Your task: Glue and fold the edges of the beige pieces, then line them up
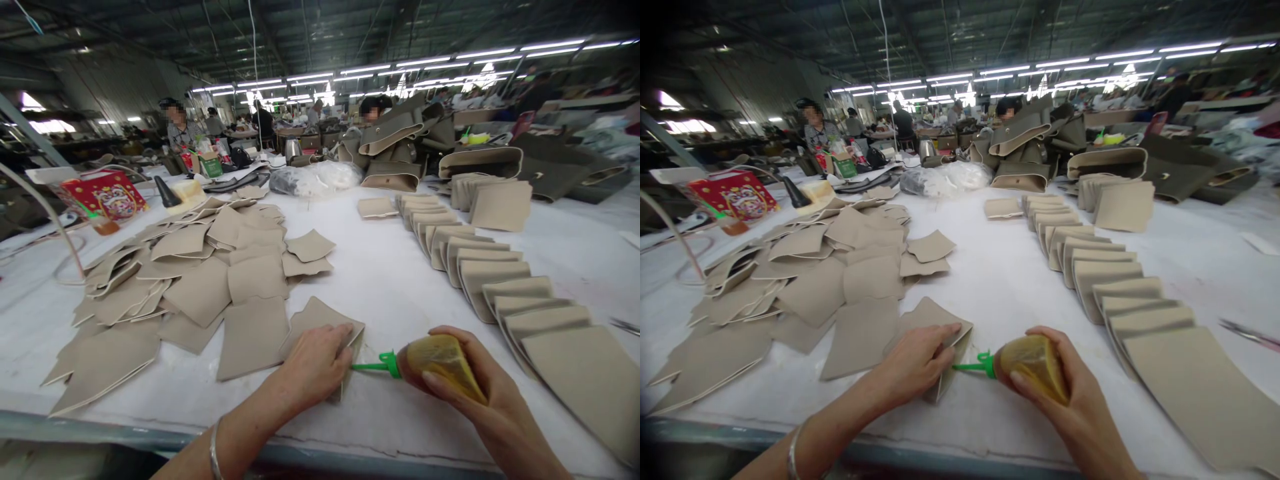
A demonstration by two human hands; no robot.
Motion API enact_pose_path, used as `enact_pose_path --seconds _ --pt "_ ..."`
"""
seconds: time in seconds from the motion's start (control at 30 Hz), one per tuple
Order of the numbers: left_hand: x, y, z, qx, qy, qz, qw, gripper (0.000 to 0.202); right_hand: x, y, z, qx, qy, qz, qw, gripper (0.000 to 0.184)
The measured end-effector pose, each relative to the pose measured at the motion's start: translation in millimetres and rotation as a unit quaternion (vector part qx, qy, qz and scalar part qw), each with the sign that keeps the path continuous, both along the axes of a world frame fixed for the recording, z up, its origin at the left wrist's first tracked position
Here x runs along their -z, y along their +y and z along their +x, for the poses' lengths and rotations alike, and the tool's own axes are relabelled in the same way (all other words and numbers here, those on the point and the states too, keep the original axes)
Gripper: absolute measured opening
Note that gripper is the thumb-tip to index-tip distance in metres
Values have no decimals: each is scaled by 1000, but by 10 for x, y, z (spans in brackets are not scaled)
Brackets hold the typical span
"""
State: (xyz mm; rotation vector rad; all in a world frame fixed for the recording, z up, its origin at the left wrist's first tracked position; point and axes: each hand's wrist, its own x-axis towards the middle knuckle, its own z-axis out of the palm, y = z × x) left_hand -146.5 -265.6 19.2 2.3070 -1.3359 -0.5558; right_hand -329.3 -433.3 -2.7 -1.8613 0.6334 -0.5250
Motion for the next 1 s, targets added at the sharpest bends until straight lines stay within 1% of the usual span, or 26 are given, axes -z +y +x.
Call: enact_pose_path --seconds 0.07,0.1,0.23,0.27,0.37,0.4,0.57,0.7,0.77,0.9,1.0 --pt "4 3 -7 -1 -2 3 1000 44 50 -34 -20 -49 10 4 999 50" --pt "7 4 -11 -2 -3 5 1000 44 64 -35 -26 -58 10 4 998 50" --pt "6 5 -20 -8 -8 16 1000 42 49 42 -28 -9 -7 -3 1000 50" --pt "1 5 -22 -9 -8 20 1000 42 36 68 -27 -7 -7 4 1000 50" --pt "-15 9 -27 -13 -9 25 1000 43 4 104 -28 -35 -7 50 998 48" --pt "-20 11 -28 -14 -10 25 1000 44 -1 96 -30 -40 -7 54 998 48" --pt "-20 10 -37 -14 -10 29 999 49 -1 25 -48 -25 -15 -15 999 45" --pt "-10 1 -42 -14 -12 33 999 49 10 30 -60 -43 -32 19 998 42" --pt "-10 -3 -46 -15 -14 35 999 49 25 1 -63 -33 -33 5 999 44" --pt "-21 -8 -51 -15 -14 38 999 49 57 -68 -70 -18 -36 -50 998 45" --pt "-32 -13 -45 -15 -15 41 999 49 59 -38 -78 -35 -53 -45 997 42"
